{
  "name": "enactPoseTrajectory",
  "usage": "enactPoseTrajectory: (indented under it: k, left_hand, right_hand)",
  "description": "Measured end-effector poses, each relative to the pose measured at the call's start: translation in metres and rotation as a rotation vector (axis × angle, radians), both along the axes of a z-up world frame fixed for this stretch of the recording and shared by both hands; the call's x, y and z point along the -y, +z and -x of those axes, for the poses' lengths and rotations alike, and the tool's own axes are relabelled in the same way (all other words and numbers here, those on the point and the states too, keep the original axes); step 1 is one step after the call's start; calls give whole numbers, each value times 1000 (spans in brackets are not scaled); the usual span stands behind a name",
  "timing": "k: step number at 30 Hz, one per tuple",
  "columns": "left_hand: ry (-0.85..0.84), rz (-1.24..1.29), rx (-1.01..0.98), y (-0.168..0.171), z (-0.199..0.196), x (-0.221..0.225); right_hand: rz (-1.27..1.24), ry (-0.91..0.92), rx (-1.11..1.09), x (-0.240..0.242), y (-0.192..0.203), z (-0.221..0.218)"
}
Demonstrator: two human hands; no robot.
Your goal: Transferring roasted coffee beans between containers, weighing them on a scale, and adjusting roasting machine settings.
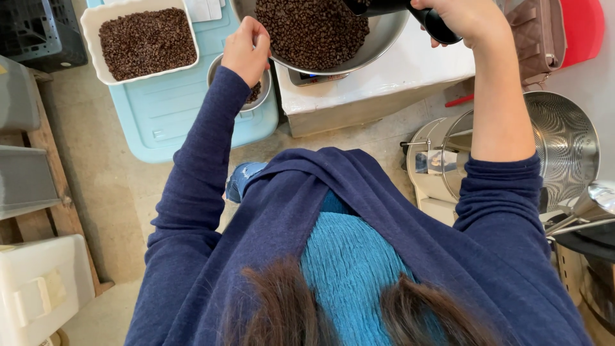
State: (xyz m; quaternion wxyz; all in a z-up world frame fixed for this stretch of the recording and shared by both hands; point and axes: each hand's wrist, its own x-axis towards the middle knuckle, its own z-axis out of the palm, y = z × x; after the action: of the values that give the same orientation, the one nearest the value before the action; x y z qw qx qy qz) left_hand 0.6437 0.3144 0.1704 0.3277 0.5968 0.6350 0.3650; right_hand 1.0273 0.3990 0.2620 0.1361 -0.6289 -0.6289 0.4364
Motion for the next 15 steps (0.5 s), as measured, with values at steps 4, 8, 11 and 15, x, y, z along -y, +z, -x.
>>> enactPoseTrajectory:
  k: [4, 8, 11, 15]
  left_hand:
    - [-9, -4, -9, -3, 2, 0]
    - [-20, 11, -21, -1, 2, 3]
    - [-26, 29, -33, 0, 1, 4]
    - [-32, 78, -23, 2, -2, 5]
  right_hand:
    - [-32, 43, 13, 0, 2, 1]
    - [-45, 5, 14, -8, -9, 1]
    - [-150, 69, 114, 4, -1, 15]
    - [-287, 191, 158, 23, 15, 36]
